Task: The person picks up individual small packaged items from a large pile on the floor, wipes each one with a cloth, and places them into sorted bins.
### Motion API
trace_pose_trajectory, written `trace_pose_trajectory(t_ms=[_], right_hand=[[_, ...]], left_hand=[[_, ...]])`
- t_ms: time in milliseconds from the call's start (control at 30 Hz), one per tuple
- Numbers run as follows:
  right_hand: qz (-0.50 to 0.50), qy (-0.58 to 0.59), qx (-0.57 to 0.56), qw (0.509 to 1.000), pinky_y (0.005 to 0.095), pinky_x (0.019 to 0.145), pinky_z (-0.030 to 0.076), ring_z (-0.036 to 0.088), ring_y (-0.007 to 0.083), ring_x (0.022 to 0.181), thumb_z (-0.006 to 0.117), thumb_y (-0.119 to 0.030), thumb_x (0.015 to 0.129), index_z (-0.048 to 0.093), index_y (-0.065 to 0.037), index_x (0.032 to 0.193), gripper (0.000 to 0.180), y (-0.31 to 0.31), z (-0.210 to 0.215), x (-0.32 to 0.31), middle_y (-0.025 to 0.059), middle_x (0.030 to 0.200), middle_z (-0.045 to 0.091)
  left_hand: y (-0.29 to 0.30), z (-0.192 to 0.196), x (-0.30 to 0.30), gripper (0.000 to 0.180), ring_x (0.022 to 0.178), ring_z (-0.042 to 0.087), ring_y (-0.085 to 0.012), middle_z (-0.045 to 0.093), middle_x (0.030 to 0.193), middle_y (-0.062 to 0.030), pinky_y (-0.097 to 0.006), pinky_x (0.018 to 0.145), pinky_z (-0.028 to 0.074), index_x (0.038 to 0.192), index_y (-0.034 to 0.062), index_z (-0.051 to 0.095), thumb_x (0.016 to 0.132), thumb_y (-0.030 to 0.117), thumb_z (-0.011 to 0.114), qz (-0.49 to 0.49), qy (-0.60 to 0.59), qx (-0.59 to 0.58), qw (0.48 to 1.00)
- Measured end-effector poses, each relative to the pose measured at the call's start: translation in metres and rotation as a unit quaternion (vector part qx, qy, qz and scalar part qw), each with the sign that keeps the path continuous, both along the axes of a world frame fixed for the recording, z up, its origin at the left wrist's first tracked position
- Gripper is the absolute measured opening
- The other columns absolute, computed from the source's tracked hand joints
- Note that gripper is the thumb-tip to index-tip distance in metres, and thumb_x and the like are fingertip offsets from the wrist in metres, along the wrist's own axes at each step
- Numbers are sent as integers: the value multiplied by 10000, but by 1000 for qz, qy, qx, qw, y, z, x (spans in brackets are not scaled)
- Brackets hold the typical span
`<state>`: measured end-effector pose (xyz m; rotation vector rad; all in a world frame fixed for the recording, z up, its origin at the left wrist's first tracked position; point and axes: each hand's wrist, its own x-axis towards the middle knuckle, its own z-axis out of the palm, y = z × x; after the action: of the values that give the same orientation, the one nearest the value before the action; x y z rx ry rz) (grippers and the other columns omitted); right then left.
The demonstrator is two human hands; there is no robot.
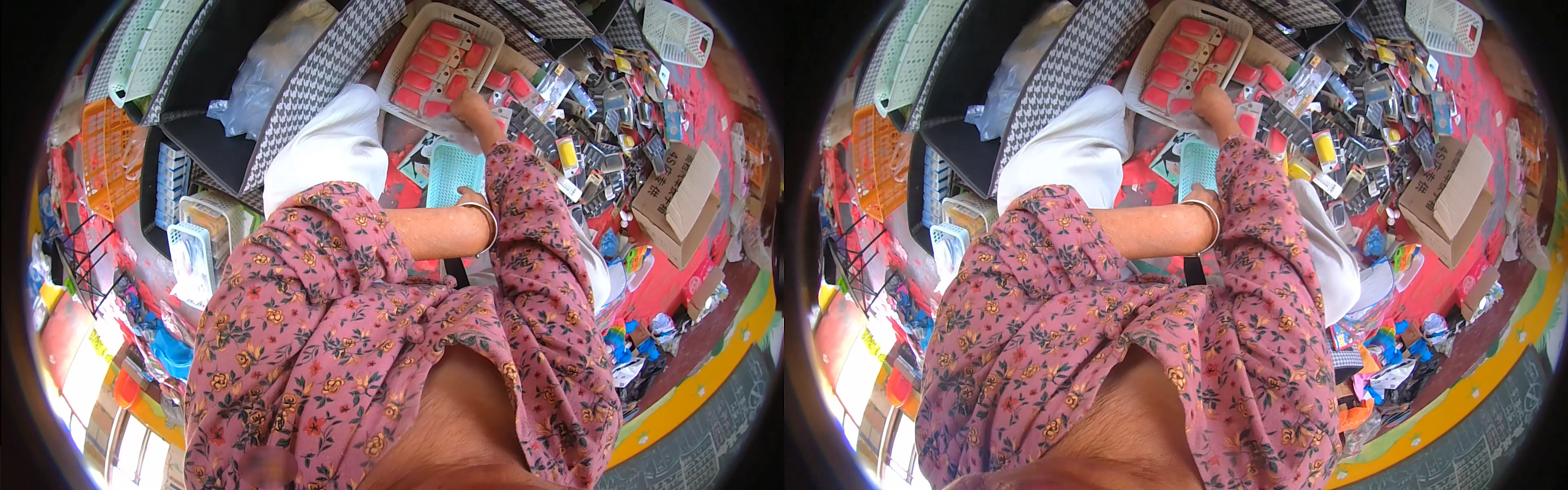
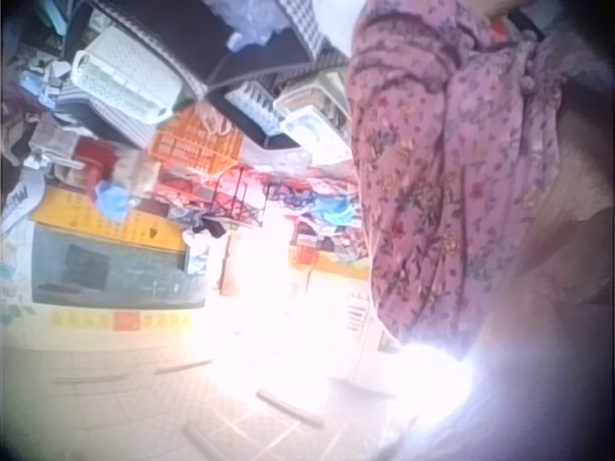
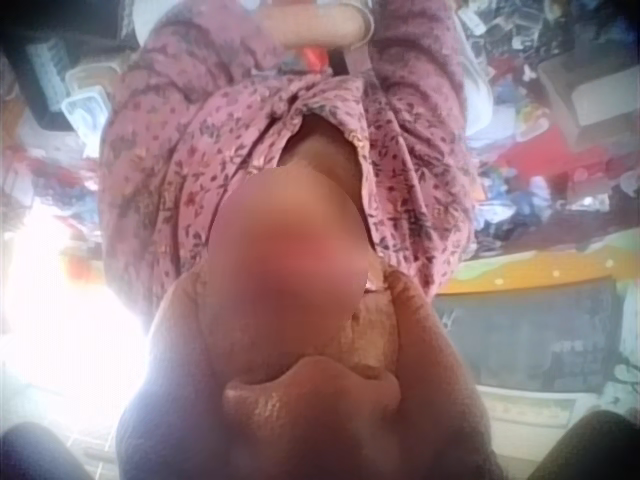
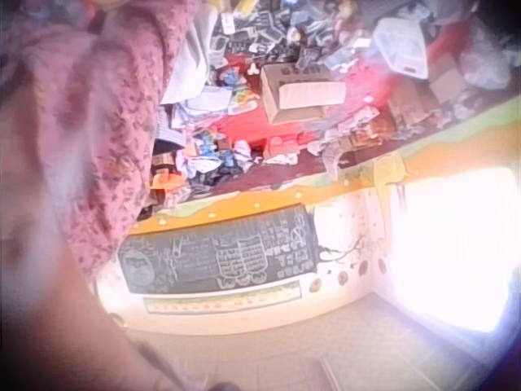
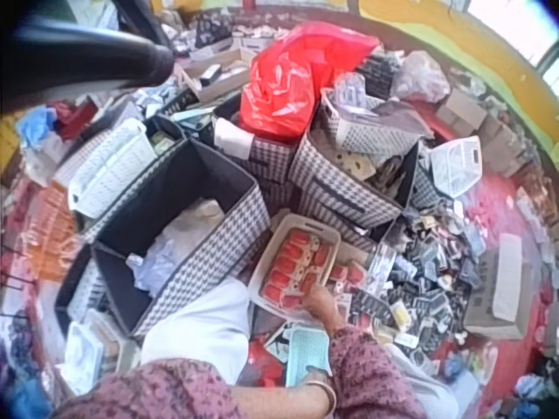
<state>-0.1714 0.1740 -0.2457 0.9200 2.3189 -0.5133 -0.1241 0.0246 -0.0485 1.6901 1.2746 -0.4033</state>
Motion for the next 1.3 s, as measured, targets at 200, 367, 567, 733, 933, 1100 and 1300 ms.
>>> trace_pose_trajectory(t_ms=[200,367,567,733,933,1100,1300], right_hand=[[-15,-32,18,999,379,827,430,526,316,988,416,-196,764,577,-12,1001,340,-25,27,-2,192,1061,540],[40,-37,61,997,378,802,443,532,299,989,426,-176,770,589,-22,978,306,-31,41,-3,180,1052,549],[136,-14,43,990,379,722,471,572,301,902,447,-160,754,571,-88,1038,318,-27,44,-22,162,1046,555],[307,63,23,949,381,696,476,582,297,875,418,-133,780,537,-151,1074,317,-57,10,-28,155,983,579],[373,-25,73,925,376,695,476,583,269,888,407,-163,811,535,-146,1070,290,-63,-13,-27,134,953,595],[346,-11,44,937,372,705,471,588,257,875,419,-175,806,556,-130,1030,266,-59,-25,-21,114,918,609],[104,137,-54,984,352,725,461,578,295,844,537,-106,668,572,-109,1021,355,0,59,3,145,920,604]], left_hand=[[-2,6,-7,630,1111,442,-267,446,1237,-61,-504,888,329,1192,145,469,650,396,667,-15,-13,-34,999],[-2,4,-6,444,1047,498,-240,530,1139,-37,-472,834,382,1134,120,518,736,305,589,-2,-4,2,1000],[-3,2,-4,633,1123,429,-266,446,1236,-65,-504,890,325,1201,154,459,658,419,648,3,4,-12,1000],[-7,-3,-7,630,1144,402,-271,400,1278,-35,-548,881,301,1238,167,418,702,463,568,-43,34,-43,998],[-23,-18,8,517,1140,402,-261,425,1256,-33,-560,884,274,1224,204,439,769,446,476,26,54,-7,998],[-15,-20,10,480,1095,438,-258,458,1211,-59,-510,875,311,1197,171,454,769,386,484,-51,66,-10,996],[-12,6,-9,384,1010,494,-267,511,1094,-143,-398,754,449,1066,42,526,719,200,579,-33,45,43,998]])
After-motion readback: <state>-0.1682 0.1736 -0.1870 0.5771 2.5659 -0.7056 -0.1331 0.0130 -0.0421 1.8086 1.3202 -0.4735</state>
